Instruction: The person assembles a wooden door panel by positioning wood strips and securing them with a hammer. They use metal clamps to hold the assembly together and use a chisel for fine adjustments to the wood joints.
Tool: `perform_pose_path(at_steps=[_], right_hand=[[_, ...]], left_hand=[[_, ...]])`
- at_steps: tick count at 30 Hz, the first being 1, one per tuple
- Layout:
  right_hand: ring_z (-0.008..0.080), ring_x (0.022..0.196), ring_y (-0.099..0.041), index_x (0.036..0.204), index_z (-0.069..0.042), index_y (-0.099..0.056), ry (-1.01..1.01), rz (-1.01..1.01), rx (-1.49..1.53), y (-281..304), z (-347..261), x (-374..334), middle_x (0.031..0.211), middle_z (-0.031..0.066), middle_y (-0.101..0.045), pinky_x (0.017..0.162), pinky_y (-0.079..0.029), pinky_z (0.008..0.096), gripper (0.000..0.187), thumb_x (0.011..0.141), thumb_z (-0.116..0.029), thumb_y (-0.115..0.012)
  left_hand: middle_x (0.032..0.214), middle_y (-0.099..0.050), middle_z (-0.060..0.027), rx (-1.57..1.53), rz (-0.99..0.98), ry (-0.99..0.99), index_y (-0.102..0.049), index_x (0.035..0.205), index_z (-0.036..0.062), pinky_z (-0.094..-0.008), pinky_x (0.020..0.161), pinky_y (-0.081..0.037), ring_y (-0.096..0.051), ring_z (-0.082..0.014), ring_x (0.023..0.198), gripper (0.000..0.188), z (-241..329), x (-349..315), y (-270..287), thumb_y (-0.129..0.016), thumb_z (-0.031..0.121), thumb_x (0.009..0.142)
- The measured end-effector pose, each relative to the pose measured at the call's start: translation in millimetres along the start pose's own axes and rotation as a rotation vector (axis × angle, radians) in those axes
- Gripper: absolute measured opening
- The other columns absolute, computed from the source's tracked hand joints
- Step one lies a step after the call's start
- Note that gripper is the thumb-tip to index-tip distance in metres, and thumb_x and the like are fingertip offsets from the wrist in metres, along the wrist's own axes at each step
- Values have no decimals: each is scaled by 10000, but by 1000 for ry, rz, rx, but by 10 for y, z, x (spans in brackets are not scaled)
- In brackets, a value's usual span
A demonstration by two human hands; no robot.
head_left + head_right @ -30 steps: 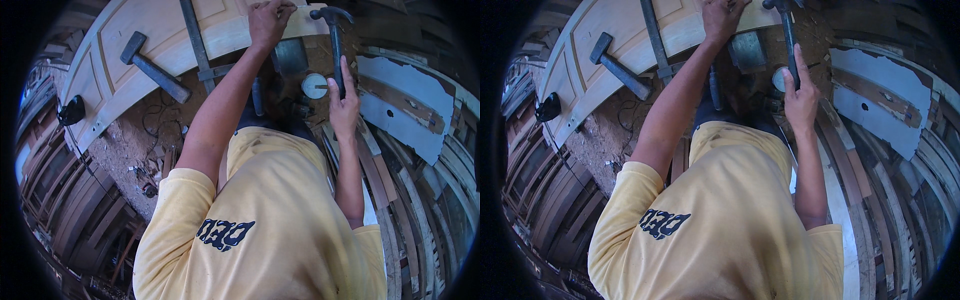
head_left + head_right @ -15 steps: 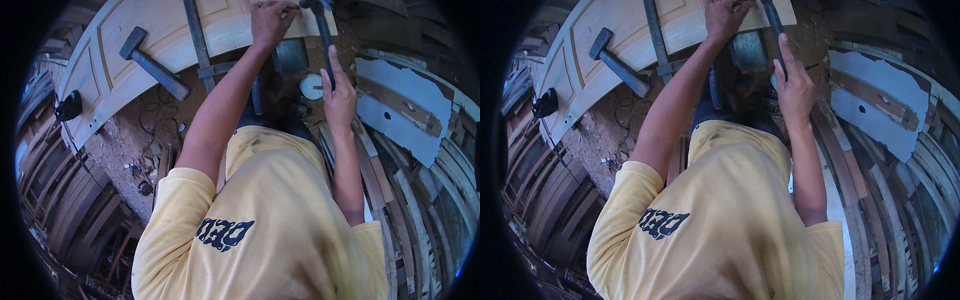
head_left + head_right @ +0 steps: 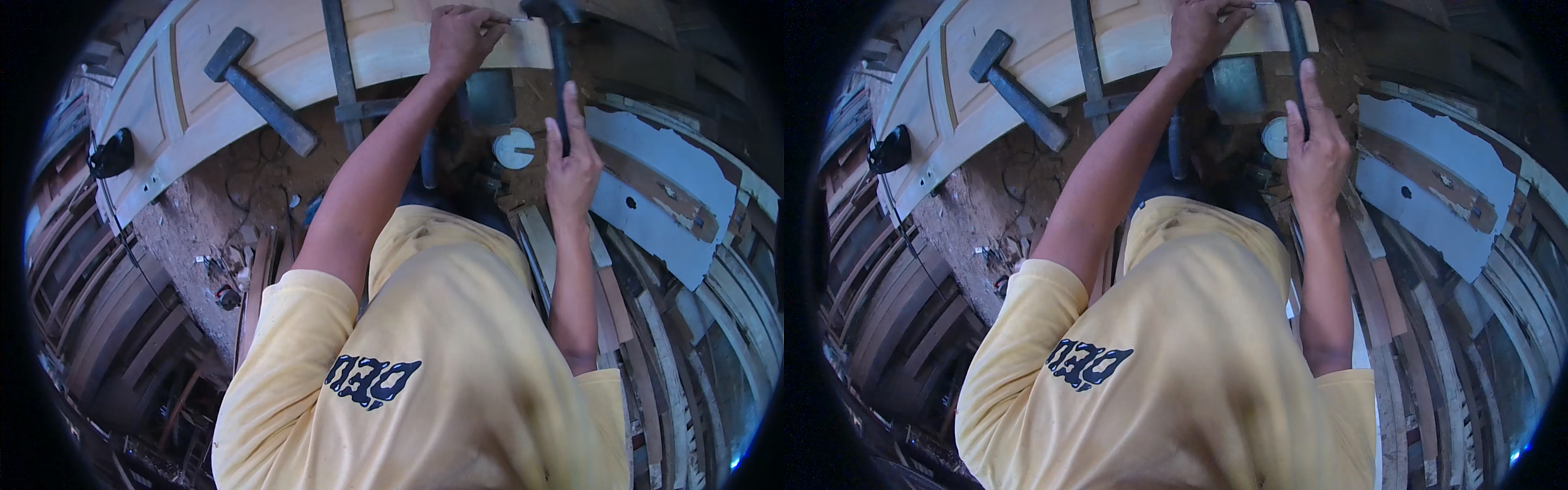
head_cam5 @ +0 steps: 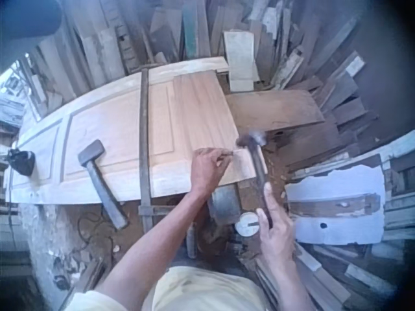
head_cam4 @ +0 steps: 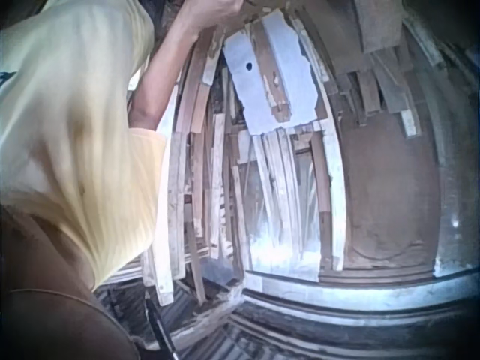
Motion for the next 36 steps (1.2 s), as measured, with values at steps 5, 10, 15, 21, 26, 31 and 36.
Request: perform_pose_path(at_steps=[5,10,15,21,26,31,36], right_hand=[[385,885,-742,1597,-306,-497,213,310,113,47,-107,14,1136,208,-756,784,-585,473,585,1048,-193,-664],[403,1176,-700,1601,-209,-487,-182,-169,90,-75,-47,46,1374,198,-683,894,-584,474,570,1055,-163,-642],[407,1265,-656,1632,-213,-428,160,359,74,-126,22,-129,1418,242,-648,973,-579,458,613,1059,-201,-644],[411,1276,-651,1629,-231,-430,-215,-157,70,-180,-74,68,1474,224,-614,1002,-567,480,597,1067,-204,-629],[407,1376,-574,1634,-92,-383,178,389,61,-175,15,-181,1521,209,-580,1071,-528,456,624,1059,-108,-625],[429,1247,-665,1639,-137,-388,-107,-250,-34,-263,-125,-30,1489,218,-604,968,-564,489,600,1080,-166,-603],[425,1227,-680,1637,-149,-407,31,24,34,-44,-220,-68,1493,225,-598,960,-568,471,580,1089,-183,-593]], left_hand=[[1004,-798,-107,-342,23,118,-617,1360,51,-452,1041,-514,-729,-301,1072,500,35,-36,47,-726,72,872],[1073,-786,-169,-365,-47,128,-529,1416,-17,-443,1058,-528,-718,-355,1144,613,-24,-69,63,-583,-55,807],[1100,-770,-200,-395,-5,129,-514,1420,-27,-444,1068,-523,-703,-380,1141,636,12,-43,61,-559,-74,787],[1111,-701,-215,-376,171,179,-537,1349,-35,-463,1036,-516,-669,-394,1112,563,-115,-74,150,-517,-75,789],[1103,-690,-220,-485,206,194,-544,1302,-40,-457,1009,-515,-668,-393,1093,477,-92,-58,107,-500,-62,827],[1096,-700,-212,-555,322,210,-539,1274,-41,-423,980,-536,-695,-360,1070,377,-304,-64,72,-499,-49,899],[1095,-704,-187,-712,372,244,-498,1309,-38,-402,965,-546,-711,-313,1060,368,-400,-35,47,-503,-49,941]])
Point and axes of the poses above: each hand's wrist, its own x-axis towards the middle knuckle, its own y-axis out of the back of the hand, z = x × y, the point moved 4 cm from there along x, towards the middle knuckle
